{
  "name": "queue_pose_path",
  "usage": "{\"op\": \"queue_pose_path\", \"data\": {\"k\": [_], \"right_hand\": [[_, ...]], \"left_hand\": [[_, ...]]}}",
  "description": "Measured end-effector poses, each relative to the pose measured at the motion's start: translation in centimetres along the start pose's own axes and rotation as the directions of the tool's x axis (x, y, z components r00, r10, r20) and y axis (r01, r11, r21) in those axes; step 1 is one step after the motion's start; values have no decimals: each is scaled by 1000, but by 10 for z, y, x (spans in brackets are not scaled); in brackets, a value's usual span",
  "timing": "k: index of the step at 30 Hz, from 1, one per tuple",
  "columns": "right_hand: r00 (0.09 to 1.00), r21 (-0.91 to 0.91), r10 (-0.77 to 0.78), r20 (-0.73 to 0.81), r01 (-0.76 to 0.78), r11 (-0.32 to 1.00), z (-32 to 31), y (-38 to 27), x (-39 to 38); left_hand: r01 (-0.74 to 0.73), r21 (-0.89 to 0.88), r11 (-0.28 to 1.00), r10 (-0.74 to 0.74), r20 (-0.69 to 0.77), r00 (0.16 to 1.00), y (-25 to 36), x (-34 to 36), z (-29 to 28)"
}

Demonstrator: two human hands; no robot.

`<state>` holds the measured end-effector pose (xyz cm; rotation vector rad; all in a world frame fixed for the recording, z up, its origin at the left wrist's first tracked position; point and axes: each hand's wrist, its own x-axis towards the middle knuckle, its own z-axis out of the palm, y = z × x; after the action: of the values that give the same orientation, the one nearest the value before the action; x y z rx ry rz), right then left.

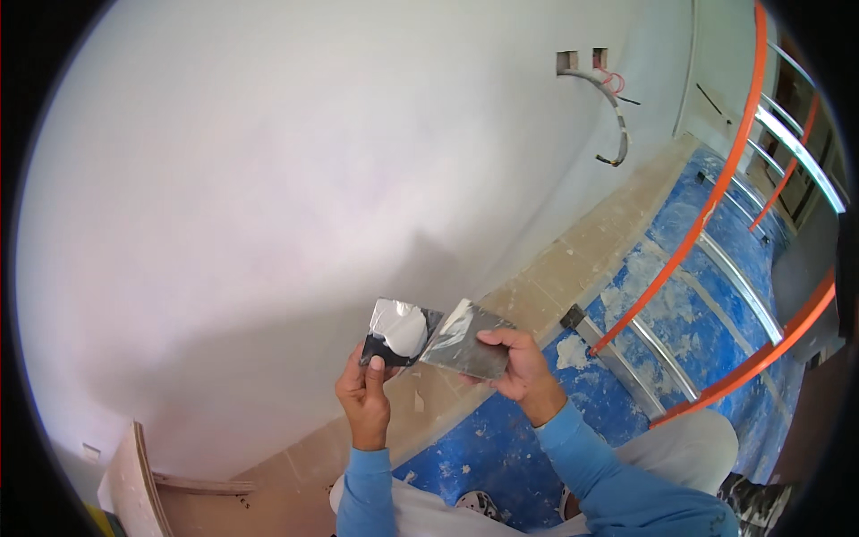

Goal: The person applies putty to a wall with a spatula, smoothing it over holes and around electrical wires and outlets.

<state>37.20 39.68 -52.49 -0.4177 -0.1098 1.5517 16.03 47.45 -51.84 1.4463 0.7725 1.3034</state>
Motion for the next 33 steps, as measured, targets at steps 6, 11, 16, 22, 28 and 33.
{"op": "queue_pose_path", "data": {"k": [6, 11, 16, 22, 28, 33], "right_hand": [[1000, 45, 8, 28, -9, 999, -5, 4, 2], [999, 53, 20, 31, -22, 998, -6, 6, 3], [997, -89, 1, 77, 6, 996, -16, 10, 12], [986, -38, -148, 75, 151, 988, -30, 8, 13], [886, -829, -337, 318, 432, 354, -5, -23, -14], [674, -685, -146, 724, 676, -273, -5, -19, -10]], "left_hand": [[9, -23, 1000, -9, -14, 1000, 0, -3, 5], [-57, 63, 996, 56, 12, 998, -11, -4, 0], [-461, 446, 767, 313, 368, 876, -11, -4, 2], [-275, 713, 645, -22, 377, 926, -1, -1, 8], [471, -516, 715, -466, 150, 872, -45, 0, -4], [529, -631, 567, -551, 188, 813, -27, -9, 34]]}}
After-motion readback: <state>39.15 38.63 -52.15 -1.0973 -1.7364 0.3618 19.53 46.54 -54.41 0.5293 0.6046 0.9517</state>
